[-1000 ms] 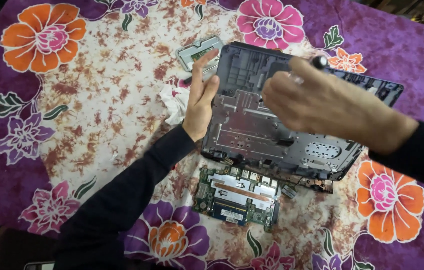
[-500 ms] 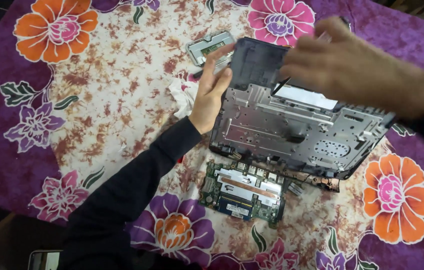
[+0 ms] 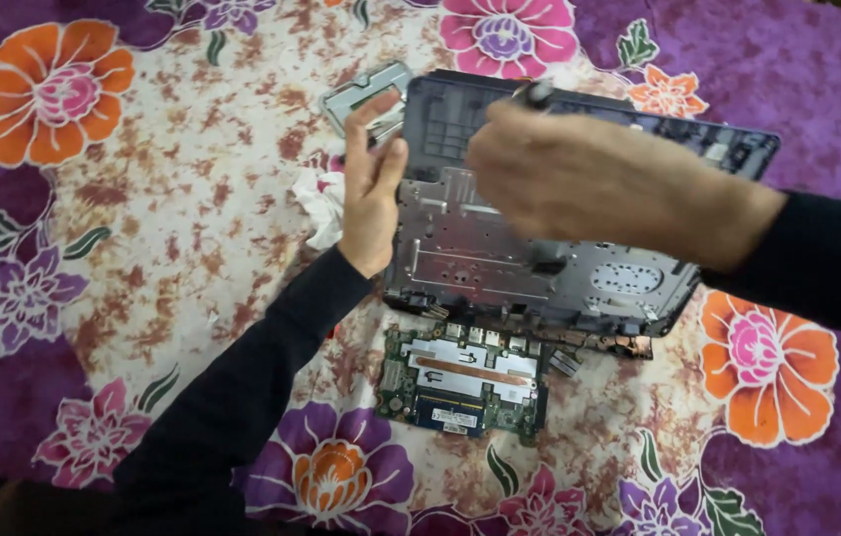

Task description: Disassembling the internal frame and keyboard assembly of a laptop using a screwdriver and manual prying.

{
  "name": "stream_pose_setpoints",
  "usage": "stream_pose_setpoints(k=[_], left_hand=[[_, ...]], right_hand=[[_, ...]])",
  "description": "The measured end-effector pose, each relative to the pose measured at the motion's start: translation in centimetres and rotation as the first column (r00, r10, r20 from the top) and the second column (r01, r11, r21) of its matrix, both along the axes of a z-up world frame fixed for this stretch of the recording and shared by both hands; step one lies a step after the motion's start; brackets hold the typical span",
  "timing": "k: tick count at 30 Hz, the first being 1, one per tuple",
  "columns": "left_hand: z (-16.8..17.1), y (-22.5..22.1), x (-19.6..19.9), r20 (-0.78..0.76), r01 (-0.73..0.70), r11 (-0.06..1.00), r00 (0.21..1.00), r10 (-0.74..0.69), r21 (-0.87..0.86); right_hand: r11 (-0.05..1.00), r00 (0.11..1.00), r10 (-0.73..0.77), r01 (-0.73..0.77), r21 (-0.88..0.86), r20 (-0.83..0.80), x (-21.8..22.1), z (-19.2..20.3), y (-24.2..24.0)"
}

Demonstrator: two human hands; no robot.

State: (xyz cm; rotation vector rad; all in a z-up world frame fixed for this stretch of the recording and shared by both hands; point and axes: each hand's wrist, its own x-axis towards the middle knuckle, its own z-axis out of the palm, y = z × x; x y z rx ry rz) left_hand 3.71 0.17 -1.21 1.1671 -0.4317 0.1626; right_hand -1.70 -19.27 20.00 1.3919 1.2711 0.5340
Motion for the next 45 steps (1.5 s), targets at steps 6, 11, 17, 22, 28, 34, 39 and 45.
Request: stream_pose_setpoints(k=[6,11,17,22,28,34,39,45], left_hand=[[0.6,-0.3,0.4,0.066,-0.111,0.989,0.992,0.105,0.095],[3.2,0.4,-0.4,0.186,-0.109,0.917,0.982,0.038,0.384],[6.8,0.7,-2.1,0.399,-0.222,0.756,0.915,-0.056,0.616],[7.5,0.2,-2.7,0.278,-0.131,0.754,0.958,-0.071,0.644],[6.9,-0.2,-2.3,0.26,-0.17,0.671,0.965,-0.035,0.721],[7.1,0.0,-2.4,0.246,-0.159,0.654,0.968,-0.043,0.739],[7.6,0.2,-2.8,0.227,-0.107,0.678,0.97,-0.09,0.727],[8.0,0.4,-2.9,0.172,-0.041,0.691,0.978,-0.122,0.722]], right_hand=[[0.995,0.993,0.089,-0.085,-0.054,0.073,-0.7,-1.8,0.2],[0.991,0.999,0.011,-0.017,0.13,0.046,0.5,-1.1,-1.4],[0.918,0.992,0.059,-0.012,0.397,-0.109,1.8,-1.4,-3.6],[0.804,0.952,0.137,0.055,0.592,-0.274,3.4,-2.6,-5.4],[0.689,0.821,0.204,0.266,0.675,-0.532,4.0,-3.7,-6.6],[0.738,0.994,-0.039,0.1,0.667,-0.106,-0.7,-0.5,-10.0],[0.343,0.817,-0.421,0.546,0.764,-0.395,-11.2,-0.5,-14.7],[-0.302,0.477,-0.358,0.754,0.583,-0.803,-21.4,-9.7,-18.7]])
